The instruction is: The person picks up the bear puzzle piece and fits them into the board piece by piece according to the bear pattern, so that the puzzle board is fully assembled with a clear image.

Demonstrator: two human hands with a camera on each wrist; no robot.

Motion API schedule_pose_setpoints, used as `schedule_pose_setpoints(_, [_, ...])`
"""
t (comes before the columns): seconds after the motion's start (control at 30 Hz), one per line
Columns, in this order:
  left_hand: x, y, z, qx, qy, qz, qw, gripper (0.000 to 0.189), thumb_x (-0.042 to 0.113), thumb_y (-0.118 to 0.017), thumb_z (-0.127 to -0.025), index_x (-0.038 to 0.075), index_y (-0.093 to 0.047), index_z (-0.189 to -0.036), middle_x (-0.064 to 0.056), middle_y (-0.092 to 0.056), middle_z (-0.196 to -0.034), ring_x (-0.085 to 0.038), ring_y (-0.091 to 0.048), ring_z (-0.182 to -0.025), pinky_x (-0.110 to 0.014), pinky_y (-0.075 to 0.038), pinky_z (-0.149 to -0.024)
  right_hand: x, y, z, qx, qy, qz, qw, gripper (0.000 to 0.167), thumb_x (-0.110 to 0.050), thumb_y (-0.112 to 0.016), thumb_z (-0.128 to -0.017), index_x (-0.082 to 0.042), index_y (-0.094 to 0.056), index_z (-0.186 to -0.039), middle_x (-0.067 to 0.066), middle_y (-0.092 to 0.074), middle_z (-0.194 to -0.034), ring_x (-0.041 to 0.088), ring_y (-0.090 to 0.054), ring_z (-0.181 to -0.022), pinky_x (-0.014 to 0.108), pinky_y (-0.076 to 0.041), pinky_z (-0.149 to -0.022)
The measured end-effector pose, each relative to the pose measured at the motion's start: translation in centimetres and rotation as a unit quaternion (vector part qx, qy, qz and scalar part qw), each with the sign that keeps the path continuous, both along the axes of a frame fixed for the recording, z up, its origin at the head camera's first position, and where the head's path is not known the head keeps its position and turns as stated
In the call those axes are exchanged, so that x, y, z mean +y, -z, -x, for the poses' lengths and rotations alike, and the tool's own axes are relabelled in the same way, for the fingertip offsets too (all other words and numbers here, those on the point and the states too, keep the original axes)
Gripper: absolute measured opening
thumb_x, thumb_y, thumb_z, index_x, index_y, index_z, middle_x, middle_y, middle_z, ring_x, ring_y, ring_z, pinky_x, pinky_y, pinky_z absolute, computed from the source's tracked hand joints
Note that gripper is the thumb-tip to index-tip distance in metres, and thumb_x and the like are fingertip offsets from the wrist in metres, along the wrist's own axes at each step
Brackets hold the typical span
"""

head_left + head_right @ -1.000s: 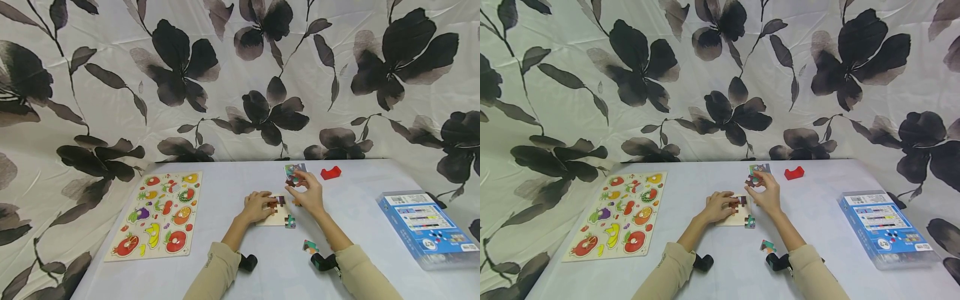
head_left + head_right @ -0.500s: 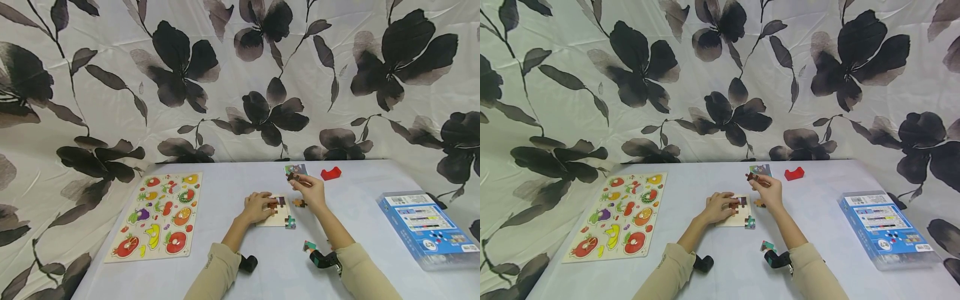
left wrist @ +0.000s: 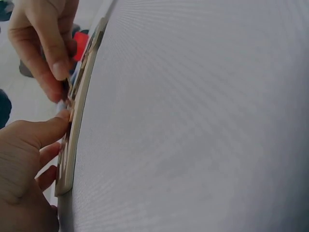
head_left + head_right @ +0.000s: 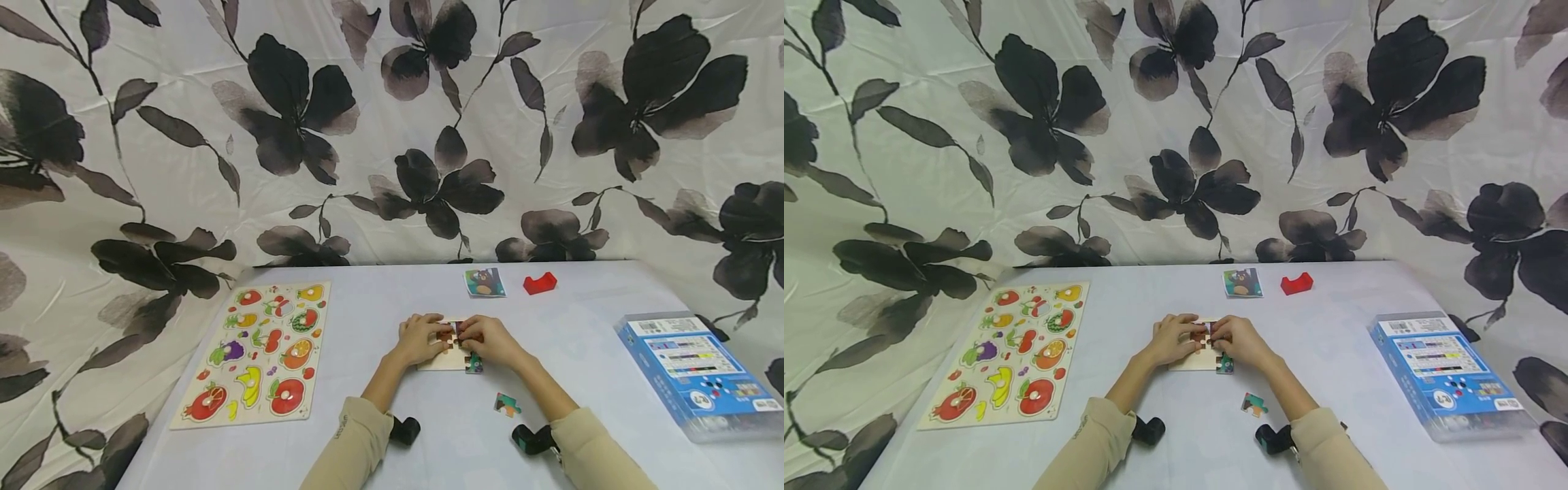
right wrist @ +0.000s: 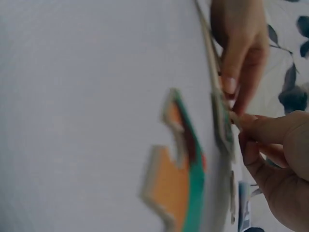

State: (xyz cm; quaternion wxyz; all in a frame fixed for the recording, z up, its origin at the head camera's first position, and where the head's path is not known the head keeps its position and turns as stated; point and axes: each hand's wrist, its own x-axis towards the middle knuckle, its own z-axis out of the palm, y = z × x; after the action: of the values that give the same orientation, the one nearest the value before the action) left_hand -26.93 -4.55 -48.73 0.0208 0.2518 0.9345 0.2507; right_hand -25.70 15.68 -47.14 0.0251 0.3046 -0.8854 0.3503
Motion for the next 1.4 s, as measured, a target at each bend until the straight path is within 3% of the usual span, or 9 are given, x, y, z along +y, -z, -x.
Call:
schedule_pose_setpoints(0.13, [0.0,0.0,0.0,0.002,0.002,-0.005,1.0,0.036,0.029,-0.061,-0.09,0.02,-0.064,-0.124,-0.003,-0.047,-0.14,-0.024,-0.043,-0.116,-0.046,-0.029,-0.092,-0.3,0.3,-0.2,0.012,-0.002,-0.025,0.9996,0.014,-0.001,-0.066,-0.085,0.005,-0.071,-0.096,0.016,-0.065,-0.1,0.024,-0.061,-0.084,0.029,-0.051,-0.067])
schedule_pose_setpoints(0.37, [0.1,-0.1,0.0,0.001,0.004,0.001,1.0,0.035,0.029,-0.062,-0.089,0.02,-0.064,-0.123,-0.003,-0.048,-0.14,-0.025,-0.042,-0.118,-0.046,-0.029,-0.092,-0.1,0.6,-0.2,-0.005,0.031,0.041,0.9987,0.018,0.0,-0.066,-0.085,0.004,-0.069,-0.102,0.016,-0.065,-0.1,0.022,-0.059,-0.083,0.031,-0.049,-0.07])
schedule_pose_setpoints(0.6, [0.0,-0.1,0.0,-0.001,0.004,-0.007,1.0,0.034,0.03,-0.063,-0.089,0.022,-0.065,-0.122,-0.003,-0.048,-0.139,-0.024,-0.043,-0.115,-0.045,-0.03,-0.091,-0.9,0.7,-0.3,0.034,-0.025,-0.022,0.9989,0.017,0.004,-0.065,-0.084,0.005,-0.071,-0.099,0.014,-0.058,-0.1,0.022,-0.056,-0.087,0.031,-0.049,-0.073])
schedule_pose_setpoints(0.87, [0.0,-0.1,0.2,-0.007,0.001,-0.014,0.9999,0.034,0.03,-0.063,-0.09,0.021,-0.065,-0.123,-0.004,-0.047,-0.14,-0.025,-0.042,-0.117,-0.046,-0.029,-0.092,-1.4,0.4,-0.4,0.08,-0.035,-0.058,0.9945,0.015,0.004,-0.068,-0.081,0.004,-0.073,-0.096,0.014,-0.058,-0.1,0.028,-0.058,-0.09,0.039,-0.051,-0.078])
schedule_pose_setpoints(1.07, [0.0,0.1,0.2,-0.006,0.001,-0.011,0.9999,0.034,0.03,-0.062,-0.09,0.022,-0.065,-0.122,-0.003,-0.047,-0.14,-0.024,-0.042,-0.117,-0.046,-0.029,-0.092,-1.3,0.7,-0.8,0.042,-0.016,-0.031,0.9985,0.017,0.005,-0.063,-0.085,0.006,-0.071,-0.1,0.018,-0.059,-0.102,0.031,-0.059,-0.094,0.041,-0.051,-0.078])
schedule_pose_setpoints(1.2, [0.0,0.1,0.1,-0.004,0.001,-0.008,1.0,0.034,0.031,-0.062,-0.09,0.022,-0.065,-0.122,-0.002,-0.047,-0.14,-0.023,-0.042,-0.116,-0.045,-0.029,-0.091,-1.3,0.9,-0.9,0.056,-0.003,-0.036,0.9977,0.017,0.002,-0.064,-0.085,0.003,-0.072,-0.1,0.017,-0.062,-0.104,0.033,-0.055,-0.096,0.046,-0.045,-0.083])
schedule_pose_setpoints(1.4, [0.1,0.0,0.1,-0.002,-0.003,-0.005,1.0,0.033,0.031,-0.063,-0.089,0.023,-0.066,-0.121,-0.002,-0.048,-0.139,-0.023,-0.043,-0.116,-0.044,-0.03,-0.09,-1.4,1.1,-0.8,0.074,0.025,-0.057,0.9953,0.012,-0.003,-0.071,-0.081,-0.001,-0.075,-0.092,0.013,-0.064,-0.104,0.03,-0.05,-0.092,0.042,-0.041,-0.076])
